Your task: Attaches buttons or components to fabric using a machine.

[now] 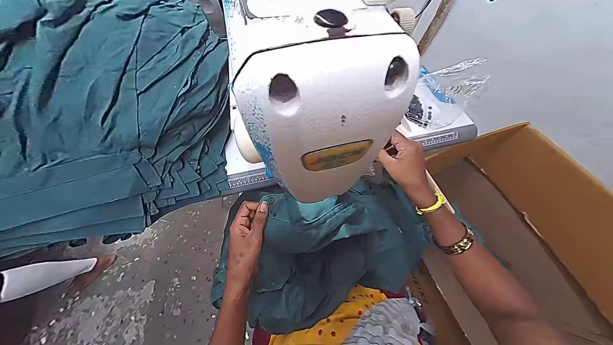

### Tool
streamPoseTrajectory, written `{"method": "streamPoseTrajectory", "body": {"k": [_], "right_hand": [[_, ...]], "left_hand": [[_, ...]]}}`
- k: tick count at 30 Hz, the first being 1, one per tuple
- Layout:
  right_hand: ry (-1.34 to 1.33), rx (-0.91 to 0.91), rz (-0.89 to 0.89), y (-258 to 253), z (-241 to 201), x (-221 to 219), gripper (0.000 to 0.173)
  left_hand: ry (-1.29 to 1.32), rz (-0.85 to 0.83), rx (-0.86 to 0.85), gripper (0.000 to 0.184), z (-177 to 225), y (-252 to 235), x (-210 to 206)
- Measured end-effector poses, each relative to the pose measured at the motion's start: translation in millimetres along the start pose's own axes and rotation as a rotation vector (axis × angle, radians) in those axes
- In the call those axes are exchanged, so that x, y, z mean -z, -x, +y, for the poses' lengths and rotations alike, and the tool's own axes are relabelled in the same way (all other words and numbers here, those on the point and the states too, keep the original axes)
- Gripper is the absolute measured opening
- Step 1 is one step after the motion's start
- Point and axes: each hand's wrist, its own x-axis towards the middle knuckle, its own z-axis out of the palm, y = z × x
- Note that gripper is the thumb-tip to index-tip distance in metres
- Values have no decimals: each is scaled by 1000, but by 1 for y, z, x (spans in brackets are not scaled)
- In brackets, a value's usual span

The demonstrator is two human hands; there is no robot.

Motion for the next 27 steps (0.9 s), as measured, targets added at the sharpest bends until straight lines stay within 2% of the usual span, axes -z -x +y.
{"method": "streamPoseTrajectory", "body": {"k": [2,3,4,5,7,8,9,10,12,14,16,18,21,24,27], "right_hand": [[-32,-21,-38,-1,-14,0,12],[-19,12,-41,-1,-23,-2,11],[-1,85,-35,1,-32,-5,10],[30,211,-24,2,-39,-9,8],[105,545,-12,13,-53,-17,11],[144,709,-25,19,-61,-21,15],[194,837,-45,24,-70,-26,17],[225,901,-71,26,-77,-30,18],[242,882,-115,23,-86,-35,17],[251,856,-160,22,-89,-37,16],[244,870,-167,21,-88,-37,15],[182,831,-181,19,-84,-36,12],[5,609,-224,25,-77,-27,10],[-188,246,-288,32,-65,-18,11],[-476,-198,-459,33,-61,-19,14]], "left_hand": [[9,-102,57,20,2,-1,-3],[15,-148,26,20,5,3,-3],[-10,-219,-75,18,9,12,0],[-14,-340,-227,20,15,22,10],[112,-759,-471,28,39,33,39],[191,-900,-504,28,48,34,54],[233,-952,-490,28,52,34,68],[246,-964,-472,28,50,31,82],[185,-932,-423,27,37,28,105],[-21,-847,-346,26,23,32,115],[-227,-743,-261,32,14,36,105],[-306,-664,-202,40,10,33,83],[-296,-568,-181,43,16,18,48],[-140,-428,-191,40,19,-5,14],[-65,-340,-193,41,13,-24,-15]]}}
